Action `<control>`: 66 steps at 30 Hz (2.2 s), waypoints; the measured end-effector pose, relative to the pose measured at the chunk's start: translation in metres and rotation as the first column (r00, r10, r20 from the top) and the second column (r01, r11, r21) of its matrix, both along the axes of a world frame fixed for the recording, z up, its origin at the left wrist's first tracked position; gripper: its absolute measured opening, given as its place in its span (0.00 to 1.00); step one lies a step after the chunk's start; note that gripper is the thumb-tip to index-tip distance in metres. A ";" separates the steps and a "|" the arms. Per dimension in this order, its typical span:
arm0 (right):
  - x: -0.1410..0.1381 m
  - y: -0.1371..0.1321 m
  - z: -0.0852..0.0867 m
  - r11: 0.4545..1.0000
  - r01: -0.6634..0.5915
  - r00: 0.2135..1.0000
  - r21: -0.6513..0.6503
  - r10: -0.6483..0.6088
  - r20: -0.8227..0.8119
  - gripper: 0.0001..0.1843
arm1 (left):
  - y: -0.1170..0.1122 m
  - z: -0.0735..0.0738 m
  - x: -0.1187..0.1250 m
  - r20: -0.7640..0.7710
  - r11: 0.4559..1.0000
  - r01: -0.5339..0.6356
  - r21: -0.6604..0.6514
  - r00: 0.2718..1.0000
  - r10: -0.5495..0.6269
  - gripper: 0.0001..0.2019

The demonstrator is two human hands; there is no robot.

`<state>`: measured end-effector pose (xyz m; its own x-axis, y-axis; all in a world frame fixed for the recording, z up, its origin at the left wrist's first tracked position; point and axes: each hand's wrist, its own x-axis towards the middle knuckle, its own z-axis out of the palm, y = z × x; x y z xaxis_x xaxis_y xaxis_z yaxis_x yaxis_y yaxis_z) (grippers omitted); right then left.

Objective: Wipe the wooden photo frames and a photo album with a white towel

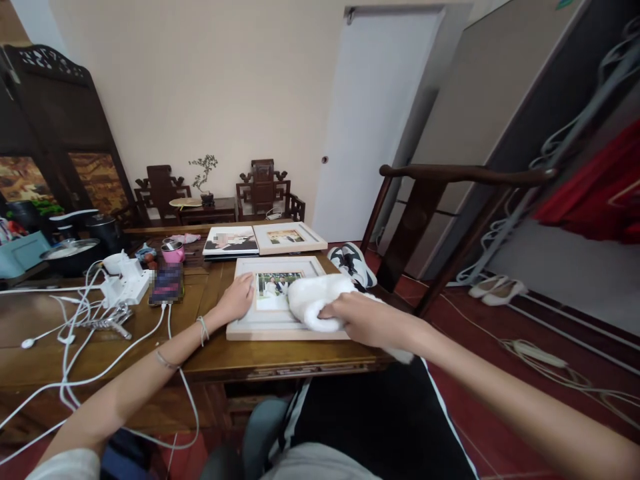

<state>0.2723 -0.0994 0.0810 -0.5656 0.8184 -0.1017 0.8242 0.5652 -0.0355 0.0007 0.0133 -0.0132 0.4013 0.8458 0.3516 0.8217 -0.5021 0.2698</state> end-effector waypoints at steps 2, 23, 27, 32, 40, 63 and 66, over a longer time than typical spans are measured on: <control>0.012 -0.008 0.008 0.999 0.010 0.999 -0.044 -0.012 -0.048 0.28 | 0.001 0.000 0.000 -0.015 1.000 -0.004 -0.011 1.000 0.003 0.22; -0.010 0.007 0.006 0.997 -0.044 0.990 0.059 0.036 0.135 0.24 | -0.004 0.004 0.002 -0.013 1.000 -0.003 -0.018 1.000 0.003 0.22; -0.012 -0.031 0.017 1.000 -0.017 0.995 -0.023 0.019 0.093 0.27 | -0.005 0.004 0.001 0.004 1.000 0.020 0.001 1.000 -0.020 0.20; -0.021 0.004 -0.006 0.993 0.085 0.996 0.081 -0.086 0.016 0.32 | -0.004 0.004 -0.001 0.015 0.999 0.049 0.016 0.999 -0.049 0.19; -0.024 0.114 -0.028 0.948 0.143 0.985 0.286 -0.164 0.050 0.28 | 0.002 0.002 -0.002 -0.010 0.998 0.057 0.037 0.998 -0.056 0.19; -0.043 0.110 -0.028 0.960 0.137 0.985 0.243 -0.158 0.067 0.34 | -0.003 -0.001 -0.001 0.018 0.999 0.038 0.016 0.999 -0.038 0.19; -0.043 0.127 -0.027 0.964 0.128 0.986 0.232 -0.148 0.071 0.33 | -0.002 -0.001 -0.001 0.025 1.000 0.011 0.000 1.000 -0.011 0.19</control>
<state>0.2289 0.0277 0.0536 -0.4424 0.8954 0.0506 0.8891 0.4305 0.1553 0.0001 0.0109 -0.0141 0.4018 0.8413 0.3617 0.8089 -0.5112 0.2905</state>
